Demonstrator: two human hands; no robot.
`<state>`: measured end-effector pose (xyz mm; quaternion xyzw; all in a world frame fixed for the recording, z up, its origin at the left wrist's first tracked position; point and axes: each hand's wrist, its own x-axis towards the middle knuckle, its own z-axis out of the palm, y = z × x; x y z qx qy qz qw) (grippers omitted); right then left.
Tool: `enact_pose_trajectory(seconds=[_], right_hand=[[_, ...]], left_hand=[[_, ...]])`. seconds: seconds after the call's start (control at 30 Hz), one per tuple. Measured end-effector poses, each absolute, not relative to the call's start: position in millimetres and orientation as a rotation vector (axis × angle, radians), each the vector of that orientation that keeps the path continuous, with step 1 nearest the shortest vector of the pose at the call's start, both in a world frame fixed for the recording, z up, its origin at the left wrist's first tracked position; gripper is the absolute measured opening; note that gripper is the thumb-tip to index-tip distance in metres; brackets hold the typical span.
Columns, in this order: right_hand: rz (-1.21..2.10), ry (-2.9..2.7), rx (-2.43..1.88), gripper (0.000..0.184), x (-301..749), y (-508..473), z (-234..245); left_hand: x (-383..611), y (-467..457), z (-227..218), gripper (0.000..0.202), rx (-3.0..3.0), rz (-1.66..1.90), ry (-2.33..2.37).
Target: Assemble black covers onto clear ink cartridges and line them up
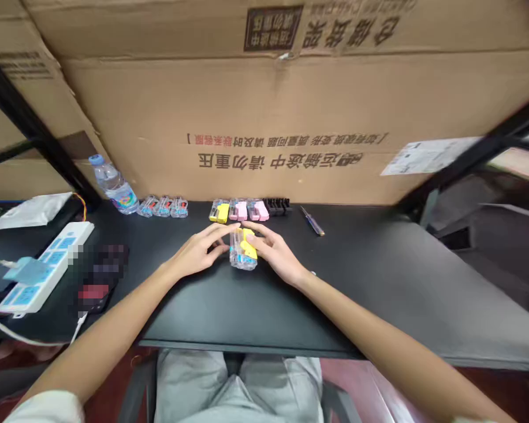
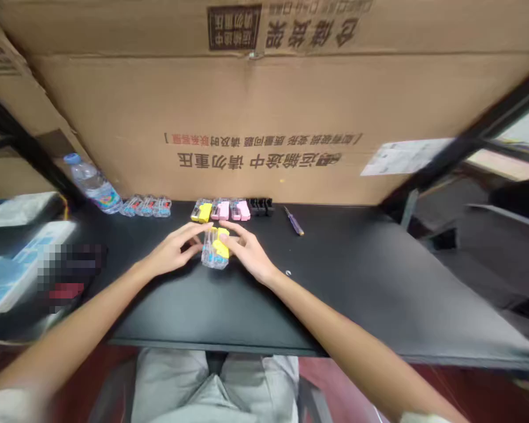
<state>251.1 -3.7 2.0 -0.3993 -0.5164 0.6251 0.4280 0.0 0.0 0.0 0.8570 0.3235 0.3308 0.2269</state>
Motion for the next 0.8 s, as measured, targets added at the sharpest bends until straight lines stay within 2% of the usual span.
enact_pose_trajectory(seconds=[0.17, 0.3, 0.37, 0.5, 0.8], right_hand=[[1.632, -1.417, -0.961, 0.052, 245, -11, 1], [1.629, -1.472, -0.918, 0.067, 249, -10, 2], [1.547, -1.578, -0.908, 0.066, 251, -10, 3], [1.393, -1.761, -0.93, 0.053, 251, -12, 5], [1.375, -1.793, -1.015, 0.049, 251, -12, 11]], left_hand=[[6, -6, 4, 0.035, 2.449, 0.976, 0.876], [11, -7, 5, 0.025, 2.308, 1.05, 0.984], [13, -7, 6, 0.028, 2.22, 1.062, 1.071], [14, -9, 9, 0.035, 2.078, 0.991, 1.121], [21, -12, 11, 0.039, 1.989, 0.878, 1.005]])
